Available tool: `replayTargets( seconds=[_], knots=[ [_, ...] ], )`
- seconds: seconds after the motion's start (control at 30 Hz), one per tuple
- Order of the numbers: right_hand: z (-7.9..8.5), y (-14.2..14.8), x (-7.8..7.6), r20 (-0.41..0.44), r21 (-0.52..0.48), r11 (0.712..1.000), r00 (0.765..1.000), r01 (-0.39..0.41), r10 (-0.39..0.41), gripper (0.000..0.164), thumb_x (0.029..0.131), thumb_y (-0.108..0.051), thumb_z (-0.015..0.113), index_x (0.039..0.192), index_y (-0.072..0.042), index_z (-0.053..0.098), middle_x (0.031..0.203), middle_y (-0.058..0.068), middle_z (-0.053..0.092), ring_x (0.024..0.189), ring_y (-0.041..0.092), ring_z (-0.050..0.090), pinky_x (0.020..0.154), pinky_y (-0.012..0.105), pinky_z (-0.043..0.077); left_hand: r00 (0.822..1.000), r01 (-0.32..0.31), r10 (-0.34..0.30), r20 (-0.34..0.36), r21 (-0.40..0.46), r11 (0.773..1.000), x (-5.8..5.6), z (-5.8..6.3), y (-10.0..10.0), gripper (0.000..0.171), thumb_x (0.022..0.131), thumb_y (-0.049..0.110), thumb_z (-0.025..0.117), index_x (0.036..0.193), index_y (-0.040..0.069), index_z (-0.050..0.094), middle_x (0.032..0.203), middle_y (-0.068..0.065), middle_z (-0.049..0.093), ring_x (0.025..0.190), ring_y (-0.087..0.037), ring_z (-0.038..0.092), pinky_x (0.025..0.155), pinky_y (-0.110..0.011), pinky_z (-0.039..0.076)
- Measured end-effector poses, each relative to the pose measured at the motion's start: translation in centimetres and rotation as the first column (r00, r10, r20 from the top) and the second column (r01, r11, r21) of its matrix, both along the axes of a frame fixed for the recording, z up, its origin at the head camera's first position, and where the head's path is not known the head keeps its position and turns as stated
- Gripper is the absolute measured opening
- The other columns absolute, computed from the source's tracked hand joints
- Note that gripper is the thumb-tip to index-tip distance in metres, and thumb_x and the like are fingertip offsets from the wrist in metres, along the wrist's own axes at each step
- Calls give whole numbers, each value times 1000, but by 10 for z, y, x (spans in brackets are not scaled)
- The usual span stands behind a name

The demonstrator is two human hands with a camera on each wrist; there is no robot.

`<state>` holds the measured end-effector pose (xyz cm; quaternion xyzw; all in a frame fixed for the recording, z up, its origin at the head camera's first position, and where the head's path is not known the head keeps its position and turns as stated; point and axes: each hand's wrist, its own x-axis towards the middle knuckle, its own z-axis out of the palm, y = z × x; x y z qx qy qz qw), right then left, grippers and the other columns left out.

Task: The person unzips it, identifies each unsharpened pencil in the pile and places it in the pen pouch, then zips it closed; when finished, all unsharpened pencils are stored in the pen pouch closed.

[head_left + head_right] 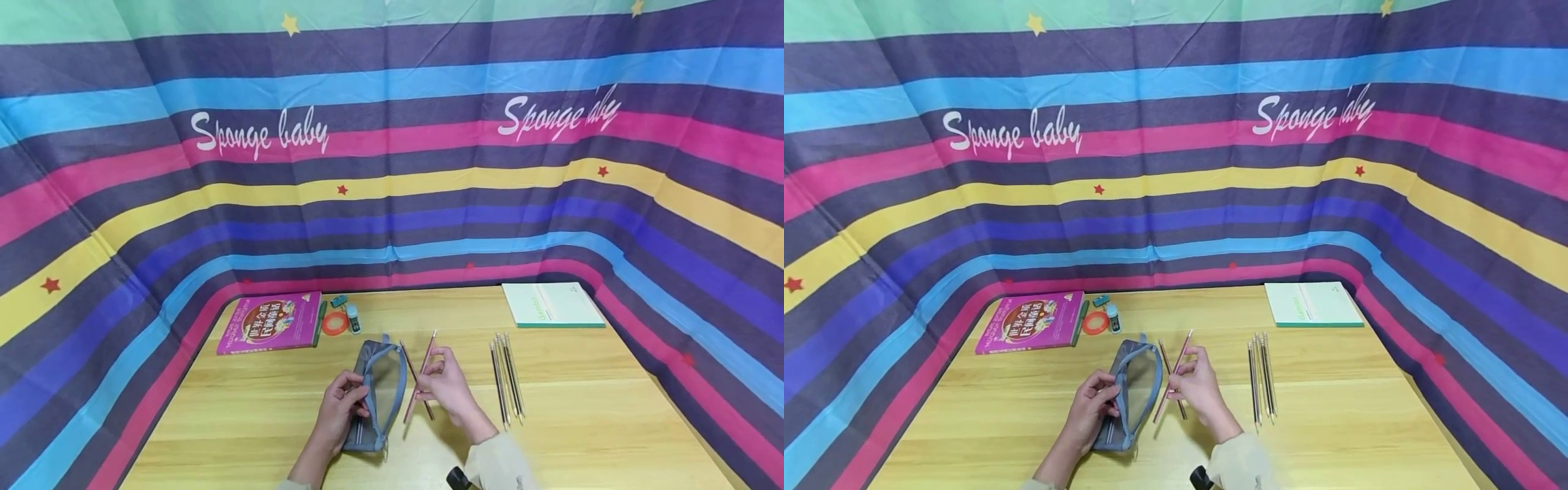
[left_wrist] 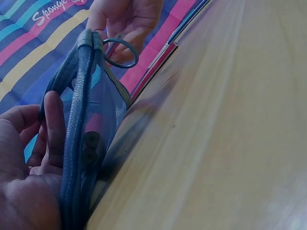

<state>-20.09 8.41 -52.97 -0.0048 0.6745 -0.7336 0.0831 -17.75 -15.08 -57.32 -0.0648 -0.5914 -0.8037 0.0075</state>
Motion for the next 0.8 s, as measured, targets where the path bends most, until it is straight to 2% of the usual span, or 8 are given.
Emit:
replayTargets(
  seconds=[0.13,0.23,0.6,0.8],
  knots=[
    [-4,-12,4,-25,-35,999,999,24,-25,61,84,15,62,135,4,32,102,15,52,75,20,64,71,39,68,1000,-8,8,4,-1,1000,0,0,1,31,94,-1,65,110,-19,45,83,1,59,60,-8,61,51,-19,57],
    [-6,-20,6,-41,-54,998,998,39,-42,61,83,15,62,135,3,31,100,14,52,73,19,65,72,42,68,1000,-13,13,9,-1,1000,0,1,1,36,94,0,65,112,-22,42,82,1,59,60,-8,61,51,-19,57],
    [-9,-29,6,-55,-68,994,995,80,-84,62,85,16,62,137,4,31,100,16,54,74,18,65,71,39,67,1000,-5,5,0,8,1000,1,0,2,33,95,-1,65,111,-20,43,83,2,59,60,-7,61,51,-18,58],
    [-8,-33,7,-53,-60,996,996,62,-65,64,84,17,62,138,4,31,102,16,54,73,18,65,71,40,68,1000,8,-8,-10,3,1000,0,-1,0,27,95,-1,64,109,-16,47,84,2,59,61,-7,61,52,-18,58]
  ],
)
